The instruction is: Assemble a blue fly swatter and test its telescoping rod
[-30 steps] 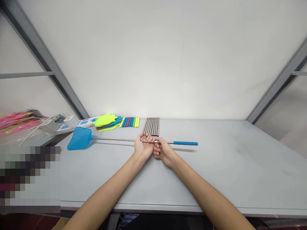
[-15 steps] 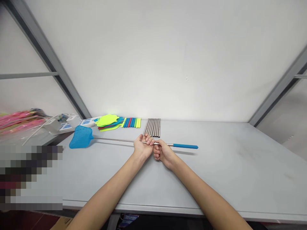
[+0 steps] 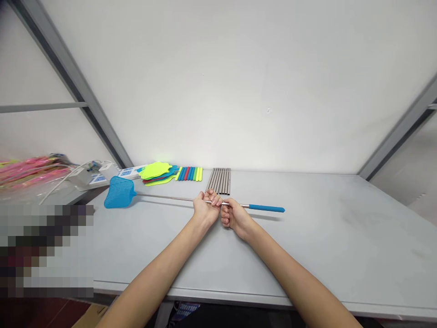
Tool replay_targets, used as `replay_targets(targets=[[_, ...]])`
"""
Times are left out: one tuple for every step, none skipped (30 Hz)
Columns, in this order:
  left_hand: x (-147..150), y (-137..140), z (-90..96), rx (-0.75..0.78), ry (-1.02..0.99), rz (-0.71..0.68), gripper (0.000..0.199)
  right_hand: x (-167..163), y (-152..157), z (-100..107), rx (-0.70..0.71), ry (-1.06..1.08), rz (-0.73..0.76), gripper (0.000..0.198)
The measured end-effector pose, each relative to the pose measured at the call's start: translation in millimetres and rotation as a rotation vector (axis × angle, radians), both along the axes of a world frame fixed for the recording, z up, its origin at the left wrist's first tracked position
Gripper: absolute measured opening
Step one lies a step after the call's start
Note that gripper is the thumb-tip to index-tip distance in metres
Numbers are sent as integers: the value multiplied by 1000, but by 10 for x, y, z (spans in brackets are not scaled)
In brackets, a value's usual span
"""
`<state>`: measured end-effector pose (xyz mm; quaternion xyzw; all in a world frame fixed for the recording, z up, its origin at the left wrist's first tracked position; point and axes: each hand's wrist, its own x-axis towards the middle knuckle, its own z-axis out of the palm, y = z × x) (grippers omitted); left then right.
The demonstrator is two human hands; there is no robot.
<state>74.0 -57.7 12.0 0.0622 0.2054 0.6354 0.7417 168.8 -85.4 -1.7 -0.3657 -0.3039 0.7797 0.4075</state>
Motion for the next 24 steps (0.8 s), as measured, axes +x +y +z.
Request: replay_targets(targets=[[-1,1,1,-3,-1,0,42,0,-2,2,1,-2,0,32],[-3,2,2,-7,-2,1,42,-1,-5,4,2,-4,0,32],[-6,4,4,-12,-3,3,42,-3,-9,8,4,-8,0,32],[-12,6,7,-18,-3,5,43,-6,-13,14,6,-12,1,33],[-18,9,10,-26,-4,7,43,-9,-18,20,8,-18,1,33],[-24,12,12,-35,-5,10,43,-12,-23,27,11,-23,2,33],[-30,15,14,-46,-5,12,41,-16,-28,33,13,-28,2,33],[-35,18,16,-57,-5,15,39,-19,-32,40,15,-32,3,33],[-40,22,17,-69,-5,20,35,-22,-36,45,17,-35,3,33],[-44,25,19,-82,-4,28,31,-26,-39,49,18,-37,4,33],[-48,28,22,-95,-2,40,28,-31,-42,52,20,-37,6,33],[-53,31,27,-107,0,57,26,-38,-44,53,21,-34,8,33],[-59,33,34,-120,3,75,25,-47,-48,53,24,-29,12,32],[-67,36,44,-134,7,93,26,-59,-51,52,27,-22,16,32],[-77,39,55,-148,10,109,27,-72,-55,48,31,-12,16,32],[-90,43,69,-162,14,120,28,-87,-58,44,35,-1,13,33],[-103,47,83,-177,17,127,28,-102,-62,38,39,9,5,33],[-117,51,98,-192,20,130,29,-115,-65,31,42,19,-7,34],[-130,54,111,-206,23,130,29,-126,-67,24,45,27,-22,35],[-141,58,122,-219,26,128,30,-134,-69,17,44,35,-36,35],[-150,61,132,-231,30,125,30,-139,-71,12,41,43,-47,35],[-156,63,140,-242,35,122,30,-141,-73,9,35,52,-55,35],[-160,65,146,-249,40,121,30,-141,-75,9,27,61,-62,35],[-162,65,152,-253,45,122,29,-140,-77,13,19,70,-67,35]])
